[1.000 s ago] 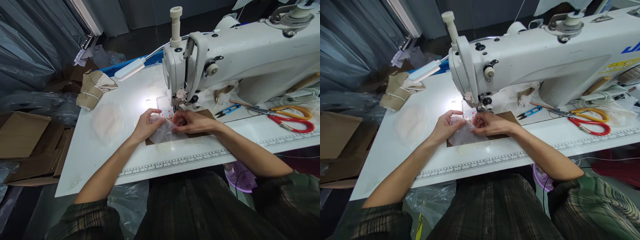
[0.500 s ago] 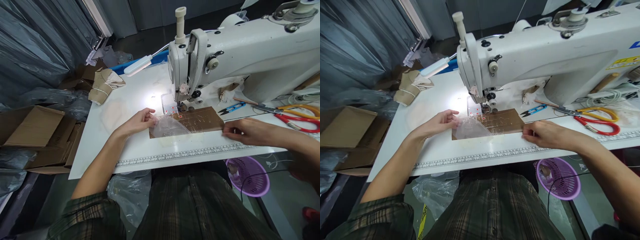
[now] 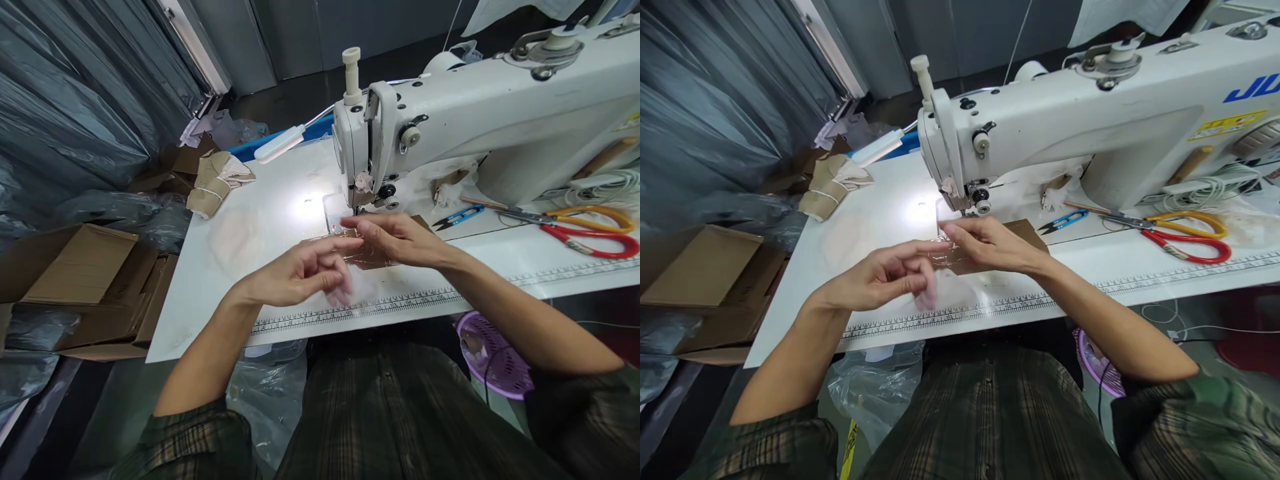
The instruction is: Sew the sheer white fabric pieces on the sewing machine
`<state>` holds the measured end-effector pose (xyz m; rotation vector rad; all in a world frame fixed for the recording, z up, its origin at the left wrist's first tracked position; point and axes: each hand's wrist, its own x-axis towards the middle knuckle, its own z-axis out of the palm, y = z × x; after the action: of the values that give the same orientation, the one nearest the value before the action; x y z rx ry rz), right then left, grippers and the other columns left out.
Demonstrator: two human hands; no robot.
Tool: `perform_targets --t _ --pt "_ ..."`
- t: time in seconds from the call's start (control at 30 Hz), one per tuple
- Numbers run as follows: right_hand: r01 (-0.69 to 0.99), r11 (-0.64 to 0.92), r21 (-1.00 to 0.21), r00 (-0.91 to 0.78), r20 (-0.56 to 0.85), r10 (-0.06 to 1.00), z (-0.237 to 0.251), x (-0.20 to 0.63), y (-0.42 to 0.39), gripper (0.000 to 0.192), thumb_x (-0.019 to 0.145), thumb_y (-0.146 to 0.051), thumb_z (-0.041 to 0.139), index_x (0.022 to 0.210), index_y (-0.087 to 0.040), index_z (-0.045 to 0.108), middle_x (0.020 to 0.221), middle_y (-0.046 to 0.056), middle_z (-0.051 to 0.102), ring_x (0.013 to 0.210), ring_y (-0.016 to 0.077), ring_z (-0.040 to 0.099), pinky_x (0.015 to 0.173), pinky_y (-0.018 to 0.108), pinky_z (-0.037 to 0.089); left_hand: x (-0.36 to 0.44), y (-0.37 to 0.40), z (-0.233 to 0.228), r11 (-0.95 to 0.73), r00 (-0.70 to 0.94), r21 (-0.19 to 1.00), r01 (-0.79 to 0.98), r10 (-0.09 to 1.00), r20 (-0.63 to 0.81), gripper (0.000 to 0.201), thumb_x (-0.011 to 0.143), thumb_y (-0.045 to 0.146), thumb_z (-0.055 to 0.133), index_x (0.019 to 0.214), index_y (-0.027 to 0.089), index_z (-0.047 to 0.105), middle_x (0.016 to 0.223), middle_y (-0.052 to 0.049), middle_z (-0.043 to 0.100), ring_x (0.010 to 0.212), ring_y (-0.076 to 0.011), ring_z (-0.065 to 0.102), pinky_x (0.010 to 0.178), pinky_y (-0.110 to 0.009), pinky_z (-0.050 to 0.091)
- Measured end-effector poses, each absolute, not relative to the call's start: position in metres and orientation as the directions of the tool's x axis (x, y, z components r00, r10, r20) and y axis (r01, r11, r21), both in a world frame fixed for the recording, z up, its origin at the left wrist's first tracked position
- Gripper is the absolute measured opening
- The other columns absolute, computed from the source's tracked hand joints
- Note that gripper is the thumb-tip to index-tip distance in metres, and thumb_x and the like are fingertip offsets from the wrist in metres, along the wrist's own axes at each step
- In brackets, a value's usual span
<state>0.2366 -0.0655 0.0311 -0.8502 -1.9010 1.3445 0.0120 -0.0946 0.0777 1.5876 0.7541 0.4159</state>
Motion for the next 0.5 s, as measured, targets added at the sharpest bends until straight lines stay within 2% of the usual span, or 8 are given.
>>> perform_targets --t 0.07,0.13,0.2,0.27,0.33,0.4,0.43,0.5 --pt "-0.112 0.093 -0.989 -0.618 0.143 0.773 0.030 0.221 -0.067 0.063 0.093 -0.069 0.041 0.128 -0.021 0.062 0.116 0.012 0.068 0.108 0.0268 0.061 0.087 0.040 0.051 0.017 -0.098 0.085 -0.021 0.752 0.962 0.273 0.629 -0.200 0.051 0.089 0.039 0.062 0.138 0.026 0.052 0.090 -0.007 0.074 0.066 -0.0182 0.071 0.050 -0.027 0.055" --pt "-0.265 -0.093 -0.960 -0.741 0.141 0.656 0.027 0.213 -0.070 0.070 0.091 -0.074 0.037 0.127 -0.020 0.062 0.109 0.012 0.070 0.098 0.0252 0.064 0.082 0.040 0.052 0.016 -0.097 0.090 -0.070 0.733 0.943 0.324 0.649 -0.204 0.056 0.088 0.039 0.064 0.141 0.026 0.050 0.095 -0.009 0.075 0.062 -0.0171 0.069 0.042 -0.023 0.049" --pt "-0.218 -0.185 -0.958 -0.864 0.101 0.494 0.024 0.216 -0.072 0.067 0.087 -0.072 0.049 0.122 -0.017 0.064 0.099 0.011 0.071 0.082 0.0211 0.065 0.071 0.035 0.052 0.009 -0.090 0.093 -0.095 0.690 0.927 0.364 0.695 -0.200 0.059 0.086 0.039 0.067 0.140 0.023 0.051 0.094 -0.009 0.075 0.058 -0.0157 0.066 0.040 -0.022 0.046" --pt "-0.039 -0.160 -0.986 -0.916 -0.029 0.399 0.021 0.229 -0.071 0.057 0.082 -0.059 0.068 0.120 -0.016 0.065 0.089 0.007 0.071 0.069 0.0160 0.062 0.061 0.029 0.049 -0.003 -0.079 0.091 -0.092 0.641 0.911 0.402 0.739 -0.208 0.060 0.084 0.040 0.069 0.138 0.020 0.053 0.089 -0.009 0.075 0.052 -0.0139 0.063 0.039 -0.022 0.042" --pt "0.166 -0.076 -0.983 -0.890 -0.183 0.417 0.019 0.243 -0.066 0.051 0.079 -0.046 0.075 0.119 -0.015 0.066 0.079 0.003 0.068 0.063 0.0131 0.059 0.055 0.025 0.045 -0.015 -0.066 0.083 -0.107 0.605 0.879 0.464 0.763 -0.227 0.058 0.084 0.040 0.068 0.135 0.018 0.055 0.084 -0.009 0.074 0.051 -0.0131 0.060 0.040 -0.023 0.040" --pt "0.326 0.047 -0.944 -0.812 -0.254 0.526 0.017 0.254 -0.059 0.044 0.081 -0.039 0.072 0.117 -0.014 0.067 0.074 0.001 0.066 0.061 0.0122 0.057 0.053 0.024 0.042 -0.024 -0.051 0.072 -0.181 0.583 0.808 0.561 0.779 -0.231 0.052 0.086 0.039 0.064 0.132 0.016 0.057 0.080 -0.007 0.073 0.054 -0.0137 0.061 0.045 -0.024 0.042" --pt "0.390 0.126 -0.912 -0.766 -0.246 0.594 0.016 0.256 -0.055 0.039 0.082 -0.035 0.070 0.115 -0.015 0.068 0.074 0.001 0.067 0.061 0.0121 0.057 0.054 0.024 0.041 -0.026 -0.043 0.065 -0.241 0.569 0.742 0.626 0.792 -0.223 0.048 0.087 0.038 0.062 0.130 0.016 0.058 0.080 -0.006 0.073 0.057 -0.0145 0.062 0.049 -0.025 0.045" --pt "0.511 0.278 -0.814 -0.669 -0.173 0.723 0.014 0.259 -0.046 0.033 0.083 -0.028 0.066 0.113 -0.016 0.069 0.078 0.002 0.069 0.063 0.0124 0.057 0.058 0.025 0.041 -0.028 -0.030 0.054 -0.365 0.529 0.535 0.762 0.828 -0.188 0.042 0.090 0.034 0.057 0.128 0.017 0.059 0.086 -0.007 0.073 0.068 -0.0174 0.065 0.061 -0.029 0.050"
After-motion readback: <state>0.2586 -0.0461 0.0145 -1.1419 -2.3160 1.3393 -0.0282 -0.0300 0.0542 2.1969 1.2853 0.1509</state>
